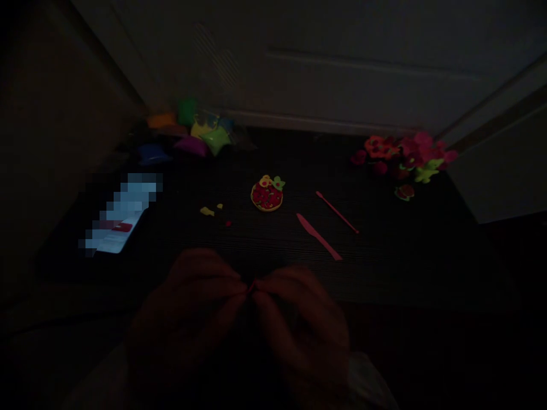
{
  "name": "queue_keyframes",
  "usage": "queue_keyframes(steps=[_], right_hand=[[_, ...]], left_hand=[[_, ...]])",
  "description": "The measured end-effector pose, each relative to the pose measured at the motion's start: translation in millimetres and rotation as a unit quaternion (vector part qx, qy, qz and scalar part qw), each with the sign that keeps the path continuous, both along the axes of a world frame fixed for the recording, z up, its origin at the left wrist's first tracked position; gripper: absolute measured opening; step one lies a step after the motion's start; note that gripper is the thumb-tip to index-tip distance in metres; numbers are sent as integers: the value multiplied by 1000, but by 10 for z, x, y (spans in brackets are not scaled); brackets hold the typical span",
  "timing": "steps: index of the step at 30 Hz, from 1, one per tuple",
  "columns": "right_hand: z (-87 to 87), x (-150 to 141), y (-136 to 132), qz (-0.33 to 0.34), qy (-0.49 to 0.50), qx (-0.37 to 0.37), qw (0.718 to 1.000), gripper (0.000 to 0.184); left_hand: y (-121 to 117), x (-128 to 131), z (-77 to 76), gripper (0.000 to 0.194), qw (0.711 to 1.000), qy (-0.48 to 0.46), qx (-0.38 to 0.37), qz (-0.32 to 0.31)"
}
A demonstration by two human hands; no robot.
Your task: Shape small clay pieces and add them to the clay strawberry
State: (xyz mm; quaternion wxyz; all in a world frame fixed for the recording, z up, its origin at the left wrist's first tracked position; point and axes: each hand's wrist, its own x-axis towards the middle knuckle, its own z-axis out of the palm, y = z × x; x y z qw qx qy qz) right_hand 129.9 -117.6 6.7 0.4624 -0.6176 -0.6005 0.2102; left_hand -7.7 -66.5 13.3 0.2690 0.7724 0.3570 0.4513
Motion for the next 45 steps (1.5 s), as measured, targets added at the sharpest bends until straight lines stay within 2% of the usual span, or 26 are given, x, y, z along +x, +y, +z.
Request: queue_keyframes(steps=[4,8,16,23,26,30,36,40,45], right_hand=[[19,12,-4,6,16,-10,1000,18],[44,21,24,11,90,-57,994,16],[60,18,69,14,232,-166,958,10],[62,40,82,18,273,-230,934,4],[61,51,85,30,292,-257,921,4],[56,82,80,57,321,-283,902,5],[105,124,88,71,330,-374,864,14],[157,141,100,93,284,-405,864,15],[170,155,113,98,228,-406,880,16]], left_hand=[[15,-21,21,8,1000,8,13,-19],[27,-35,24,6,999,21,19,-39],[44,-57,9,6,997,37,21,-64],[68,-85,-6,5,997,36,-3,-70],[67,-101,-26,11,996,25,-31,-80],[60,-145,-54,29,992,24,-70,-101],[108,-163,-35,32,985,51,-75,-146],[134,-148,-26,29,981,43,-78,-171],[126,-146,-37,20,979,26,-88,-182]])
